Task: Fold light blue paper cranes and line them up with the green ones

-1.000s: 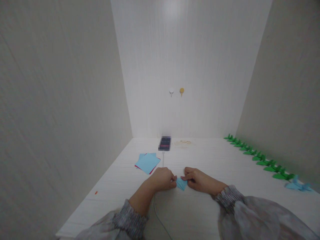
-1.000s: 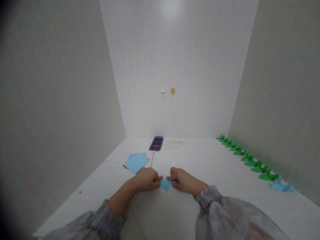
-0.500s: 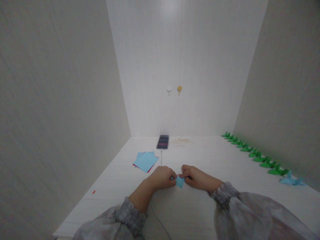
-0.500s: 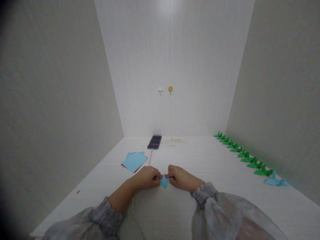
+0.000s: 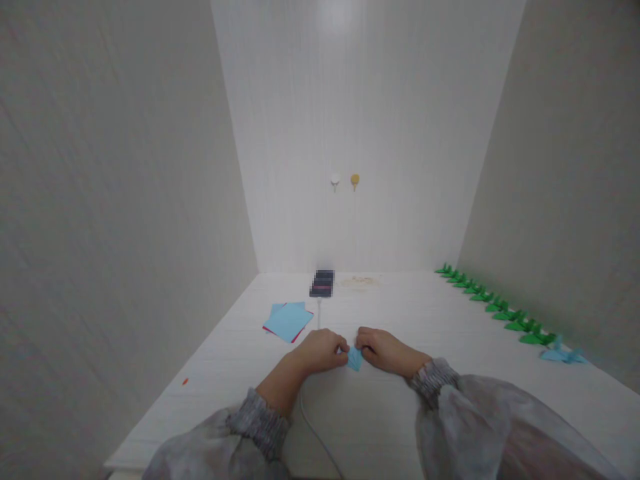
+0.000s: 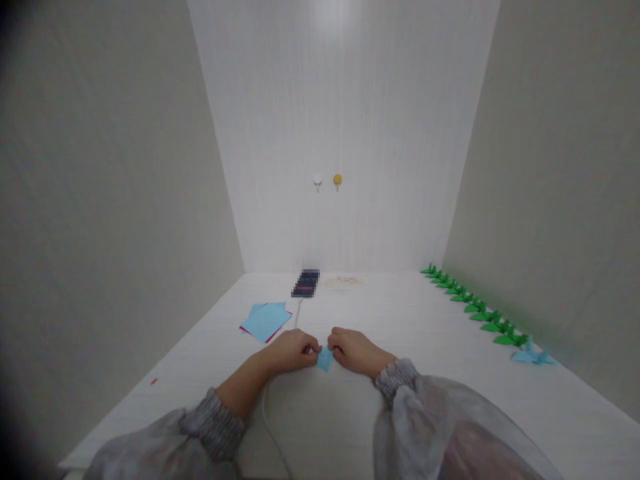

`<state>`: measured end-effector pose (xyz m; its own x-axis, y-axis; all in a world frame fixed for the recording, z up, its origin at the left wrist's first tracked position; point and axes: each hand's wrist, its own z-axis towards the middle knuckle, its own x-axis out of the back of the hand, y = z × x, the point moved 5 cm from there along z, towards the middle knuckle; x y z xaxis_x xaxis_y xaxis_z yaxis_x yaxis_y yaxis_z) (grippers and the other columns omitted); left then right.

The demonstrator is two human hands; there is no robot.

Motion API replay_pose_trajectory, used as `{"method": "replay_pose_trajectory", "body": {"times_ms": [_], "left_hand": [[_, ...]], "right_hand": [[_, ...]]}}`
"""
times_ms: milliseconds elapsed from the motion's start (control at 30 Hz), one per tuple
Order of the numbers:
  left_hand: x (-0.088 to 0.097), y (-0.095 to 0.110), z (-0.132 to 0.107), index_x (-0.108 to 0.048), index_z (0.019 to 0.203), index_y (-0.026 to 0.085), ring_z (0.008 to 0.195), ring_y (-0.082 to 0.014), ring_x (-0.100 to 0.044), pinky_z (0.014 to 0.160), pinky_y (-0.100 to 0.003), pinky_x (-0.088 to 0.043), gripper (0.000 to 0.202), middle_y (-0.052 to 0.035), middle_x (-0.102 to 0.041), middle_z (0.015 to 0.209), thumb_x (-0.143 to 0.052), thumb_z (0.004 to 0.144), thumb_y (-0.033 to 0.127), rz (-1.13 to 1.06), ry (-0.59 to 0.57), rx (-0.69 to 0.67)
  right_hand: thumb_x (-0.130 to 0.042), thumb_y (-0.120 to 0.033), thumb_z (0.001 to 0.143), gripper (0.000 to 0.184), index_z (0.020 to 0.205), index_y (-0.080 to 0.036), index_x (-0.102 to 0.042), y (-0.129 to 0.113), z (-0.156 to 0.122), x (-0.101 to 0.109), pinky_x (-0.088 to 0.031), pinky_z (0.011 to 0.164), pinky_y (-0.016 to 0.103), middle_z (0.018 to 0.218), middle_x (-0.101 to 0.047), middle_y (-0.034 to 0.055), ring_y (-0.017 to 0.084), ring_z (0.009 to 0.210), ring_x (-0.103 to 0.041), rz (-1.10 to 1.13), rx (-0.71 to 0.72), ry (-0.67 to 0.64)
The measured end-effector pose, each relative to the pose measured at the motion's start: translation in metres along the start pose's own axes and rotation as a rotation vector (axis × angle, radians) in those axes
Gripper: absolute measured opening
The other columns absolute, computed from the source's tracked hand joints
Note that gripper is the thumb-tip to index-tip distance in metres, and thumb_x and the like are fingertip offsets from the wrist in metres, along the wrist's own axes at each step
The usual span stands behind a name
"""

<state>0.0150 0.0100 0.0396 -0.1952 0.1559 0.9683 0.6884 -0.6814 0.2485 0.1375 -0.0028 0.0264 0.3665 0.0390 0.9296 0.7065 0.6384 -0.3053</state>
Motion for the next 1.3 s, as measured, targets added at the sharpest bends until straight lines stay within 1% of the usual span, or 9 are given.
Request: {"method": "replay_pose_trajectory", "body": {"times_ms": [133, 300, 433, 600, 700, 833, 933, 1067, 1300], "left_hand": [[-0.004, -0.002, 0.0, -0.063, 0.079, 0.022, 0.059, -0.0121, -0.051, 0.052, -0.021, -0.03, 0.031, -0.0006, -0.06, 0.064, -0.043, 0.069, 0.044, 0.0, 0.013, -0.013], [-0.016, -0.012, 0.007, -0.061, 0.083, 0.023, 0.056, -0.0111, -0.048, 0.047, -0.02, -0.026, 0.051, 0.0022, -0.056, 0.062, -0.051, 0.052, 0.062, -0.144, 0.068, 0.017], [-0.028, -0.018, 0.017, -0.057, 0.09, 0.022, 0.056, -0.0109, -0.048, 0.046, -0.019, -0.026, 0.059, 0.0031, -0.054, 0.063, -0.056, 0.045, 0.062, -0.269, 0.06, 0.059], [-0.037, -0.02, 0.027, -0.058, 0.082, 0.018, 0.056, -0.0102, -0.045, 0.048, -0.02, -0.026, 0.044, 0.0021, -0.052, 0.061, -0.055, 0.055, 0.052, -0.353, 0.067, 0.103], [-0.04, -0.021, 0.03, -0.058, 0.076, 0.016, 0.052, -0.0093, -0.042, 0.047, -0.02, -0.026, 0.039, 0.0031, -0.049, 0.056, -0.058, 0.055, 0.048, -0.427, 0.086, 0.127], [-0.034, -0.024, 0.034, -0.053, 0.068, 0.014, 0.046, -0.0068, -0.036, 0.044, -0.019, -0.023, 0.032, 0.0057, -0.041, 0.049, -0.059, 0.055, 0.043, -0.643, 0.233, 0.14], [-0.026, -0.028, 0.034, -0.047, 0.065, 0.014, 0.04, -0.0049, -0.032, 0.041, -0.019, -0.023, 0.029, 0.0072, -0.039, 0.045, -0.055, 0.061, 0.042, -0.928, 0.379, 0.197], [-0.022, -0.021, 0.033, -0.045, 0.065, 0.014, 0.032, -0.005, -0.034, 0.037, -0.019, -0.024, 0.027, 0.0056, -0.045, 0.045, -0.052, 0.064, 0.04, -1.259, 0.321, 0.171], [-0.017, -0.017, 0.026, -0.052, 0.065, 0.01, 0.036, -0.0031, -0.037, 0.039, -0.018, -0.026, 0.023, 0.0002, -0.053, 0.055, -0.056, 0.064, 0.032, -1.454, 0.261, 0.038]], "right_hand": [[-0.041, -0.007, 0.069, 0.019, 0.075, -0.015, -0.056, 0.001, 0.001, -0.001, -0.034, 0.062, 0.022, 0.075, -0.052, 0.0024, 0.011, 0.068, -0.047, 0.009, -0.008, 0.006], [-0.05, -0.022, 0.071, 0.021, 0.09, -0.016, -0.056, 0.011, -0.002, -0.003, -0.033, 0.053, 0.02, 0.067, -0.05, -0.0002, 0.01, 0.058, -0.044, 0.094, -0.066, 0.083], [-0.05, -0.026, 0.072, 0.016, 0.082, -0.017, -0.059, 0.018, -0.001, -0.008, -0.033, 0.055, 0.021, 0.068, -0.05, 0.0005, 0.01, 0.061, -0.045, 0.115, -0.053, 0.095], [-0.047, -0.02, 0.074, 0.009, 0.07, -0.016, -0.055, 0.024, -0.001, -0.011, -0.035, 0.061, 0.023, 0.073, -0.05, 0.002, 0.012, 0.068, -0.047, 0.167, -0.075, 0.193], [-0.044, -0.019, 0.076, 0.01, 0.069, -0.017, -0.05, 0.02, 0.001, -0.009, -0.036, 0.062, 0.024, 0.074, -0.049, 0.0022, 0.012, 0.069, -0.046, 0.249, -0.064, 0.267], [-0.042, -0.024, 0.077, 0.01, 0.072, -0.018, -0.047, 0.018, 0.006, -0.005, -0.036, 0.058, 0.025, 0.067, -0.047, 0.0004, 0.012, 0.063, -0.044, 0.425, -0.141, 0.408], [-0.049, -0.029, 0.073, 0.021, 0.091, -0.02, -0.042, 0.023, 0.01, -0.006, -0.037, 0.056, 0.024, 0.068, -0.048, -0.0014, 0.012, 0.061, -0.046, 0.688, -0.219, 0.536], [-0.055, -0.029, 0.068, 0.041, 0.102, -0.024, -0.033, 0.025, 0.013, -0.007, -0.038, 0.056, 0.025, 0.068, -0.051, -0.003, 0.012, 0.06, -0.05, 1.04, -0.2, 0.591], [-0.059, -0.029, 0.065, 0.032, 0.09, -0.023, -0.04, 0.019, 0.009, 0.0, -0.039, 0.057, 0.026, 0.065, -0.053, -0.0029, 0.012, 0.058, -0.052, 1.295, -0.203, 0.607]]}}
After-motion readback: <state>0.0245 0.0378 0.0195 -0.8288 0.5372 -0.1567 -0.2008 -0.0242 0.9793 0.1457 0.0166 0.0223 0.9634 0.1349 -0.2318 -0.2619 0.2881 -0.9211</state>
